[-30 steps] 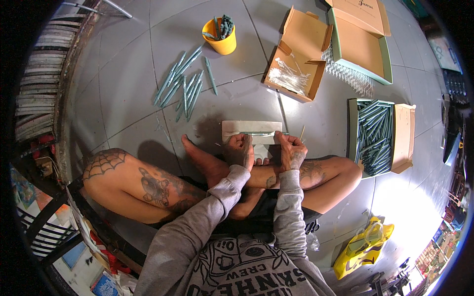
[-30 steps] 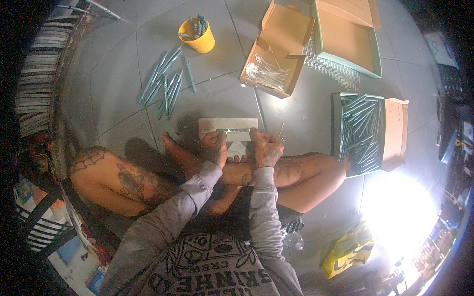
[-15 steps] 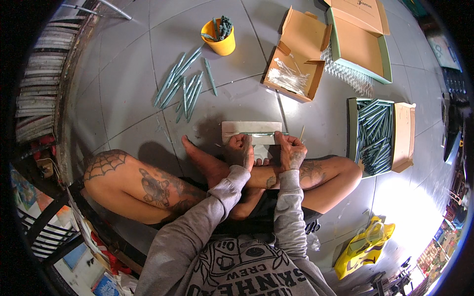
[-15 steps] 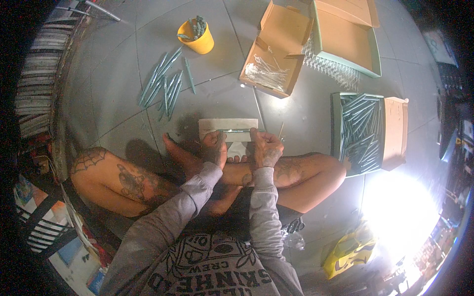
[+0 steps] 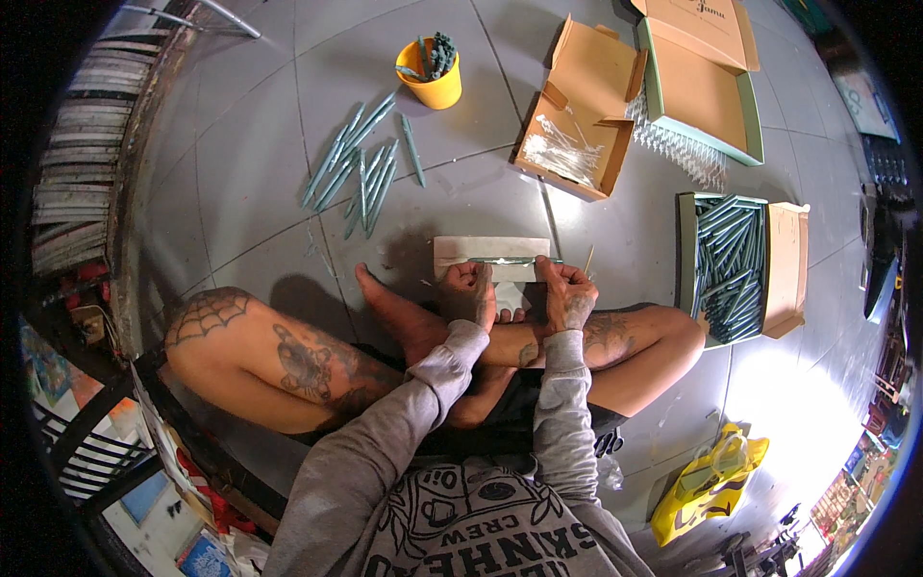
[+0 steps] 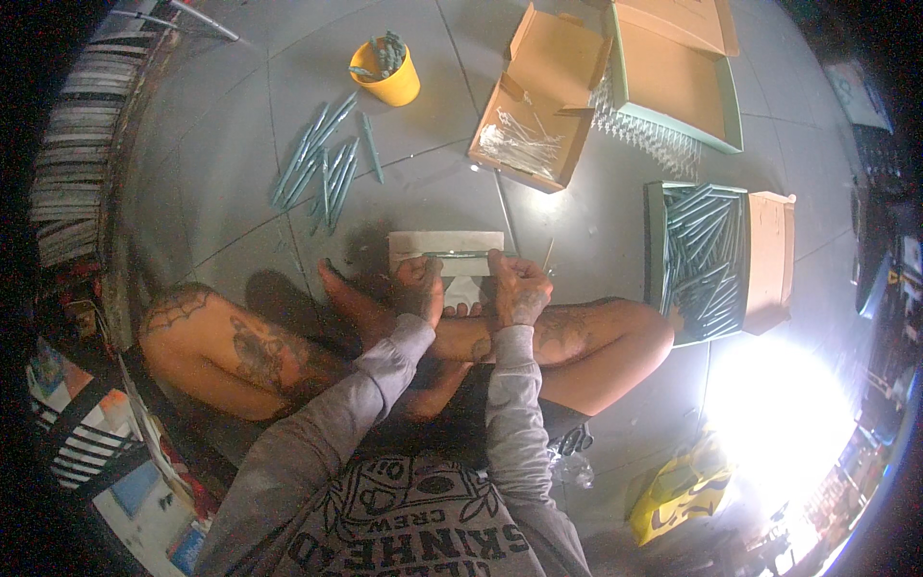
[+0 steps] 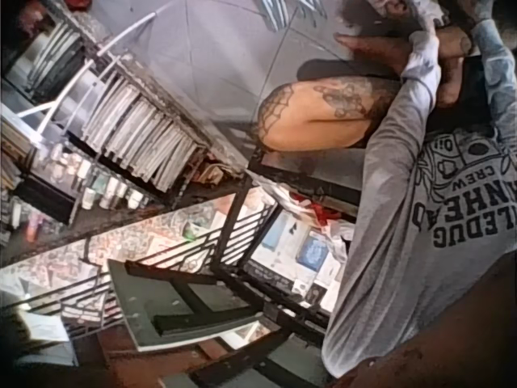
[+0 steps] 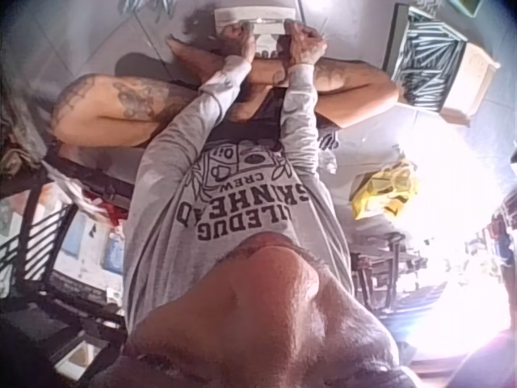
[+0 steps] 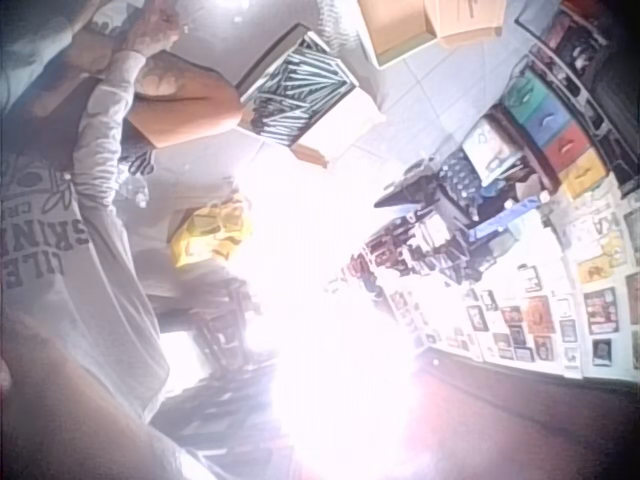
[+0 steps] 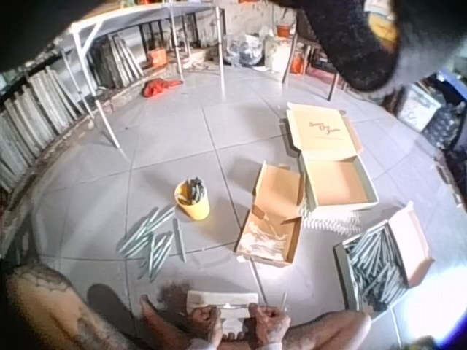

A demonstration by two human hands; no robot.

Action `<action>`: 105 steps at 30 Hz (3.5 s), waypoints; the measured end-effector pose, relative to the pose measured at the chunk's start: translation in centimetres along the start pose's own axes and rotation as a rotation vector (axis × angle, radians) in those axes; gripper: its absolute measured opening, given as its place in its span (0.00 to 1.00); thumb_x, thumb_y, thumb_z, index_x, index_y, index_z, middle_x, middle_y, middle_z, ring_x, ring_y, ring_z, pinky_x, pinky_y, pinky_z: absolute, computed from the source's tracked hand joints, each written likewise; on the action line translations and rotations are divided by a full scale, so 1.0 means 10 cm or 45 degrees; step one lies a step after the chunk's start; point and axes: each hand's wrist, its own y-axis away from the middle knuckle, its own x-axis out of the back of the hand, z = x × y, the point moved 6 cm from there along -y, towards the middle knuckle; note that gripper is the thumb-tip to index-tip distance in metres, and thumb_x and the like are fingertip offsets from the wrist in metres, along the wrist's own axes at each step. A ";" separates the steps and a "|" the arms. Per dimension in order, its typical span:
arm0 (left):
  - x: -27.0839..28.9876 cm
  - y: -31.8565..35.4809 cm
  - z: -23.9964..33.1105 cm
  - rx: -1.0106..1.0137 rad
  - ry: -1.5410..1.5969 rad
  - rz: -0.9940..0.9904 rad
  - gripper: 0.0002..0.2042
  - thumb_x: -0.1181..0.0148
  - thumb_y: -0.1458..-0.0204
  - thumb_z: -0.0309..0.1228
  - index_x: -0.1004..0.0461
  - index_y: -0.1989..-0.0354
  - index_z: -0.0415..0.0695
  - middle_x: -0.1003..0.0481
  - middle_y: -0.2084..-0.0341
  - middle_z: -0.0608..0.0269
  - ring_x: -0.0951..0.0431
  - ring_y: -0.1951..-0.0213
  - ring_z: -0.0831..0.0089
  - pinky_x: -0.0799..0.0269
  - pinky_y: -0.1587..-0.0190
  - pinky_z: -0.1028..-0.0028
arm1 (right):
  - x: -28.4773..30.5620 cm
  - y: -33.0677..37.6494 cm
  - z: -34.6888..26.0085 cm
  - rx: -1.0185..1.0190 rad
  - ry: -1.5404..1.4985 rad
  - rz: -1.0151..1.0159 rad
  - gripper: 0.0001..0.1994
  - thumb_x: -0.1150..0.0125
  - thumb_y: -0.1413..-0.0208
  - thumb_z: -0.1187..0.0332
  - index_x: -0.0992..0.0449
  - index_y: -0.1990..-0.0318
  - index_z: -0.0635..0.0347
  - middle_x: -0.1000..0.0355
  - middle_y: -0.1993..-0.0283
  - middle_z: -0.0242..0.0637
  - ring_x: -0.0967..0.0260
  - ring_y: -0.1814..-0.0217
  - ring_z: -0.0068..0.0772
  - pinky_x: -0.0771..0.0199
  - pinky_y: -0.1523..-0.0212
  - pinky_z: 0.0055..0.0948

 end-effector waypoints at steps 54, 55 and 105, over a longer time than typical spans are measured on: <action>0.03 -0.03 0.61 -0.726 -1.634 -0.430 0.38 0.29 0.63 0.56 0.35 0.47 0.47 0.24 0.59 0.54 0.22 0.59 0.53 0.39 0.54 0.53 | 0.38 -0.46 -0.16 0.652 0.923 0.024 0.10 0.39 0.53 0.65 0.24 0.69 0.63 0.25 0.65 0.47 0.26 0.60 0.49 0.25 0.59 0.44; 0.04 -0.02 0.58 -0.740 -1.632 -0.399 0.38 0.29 0.62 0.56 0.35 0.47 0.46 0.24 0.60 0.54 0.22 0.60 0.53 0.39 0.54 0.53 | 0.39 -0.44 -0.18 0.690 0.908 0.104 0.10 0.39 0.53 0.65 0.24 0.69 0.62 0.25 0.65 0.47 0.26 0.60 0.49 0.25 0.60 0.44; 0.01 0.00 0.74 -0.697 -1.712 -0.513 0.29 0.27 0.58 0.39 0.35 0.50 0.44 0.21 0.64 0.52 0.19 0.60 0.59 0.39 0.53 0.55 | -0.20 0.73 -0.15 0.781 0.440 -0.294 0.09 0.38 0.50 0.66 0.25 0.69 0.63 0.25 0.73 0.50 0.25 0.69 0.54 0.25 0.66 0.42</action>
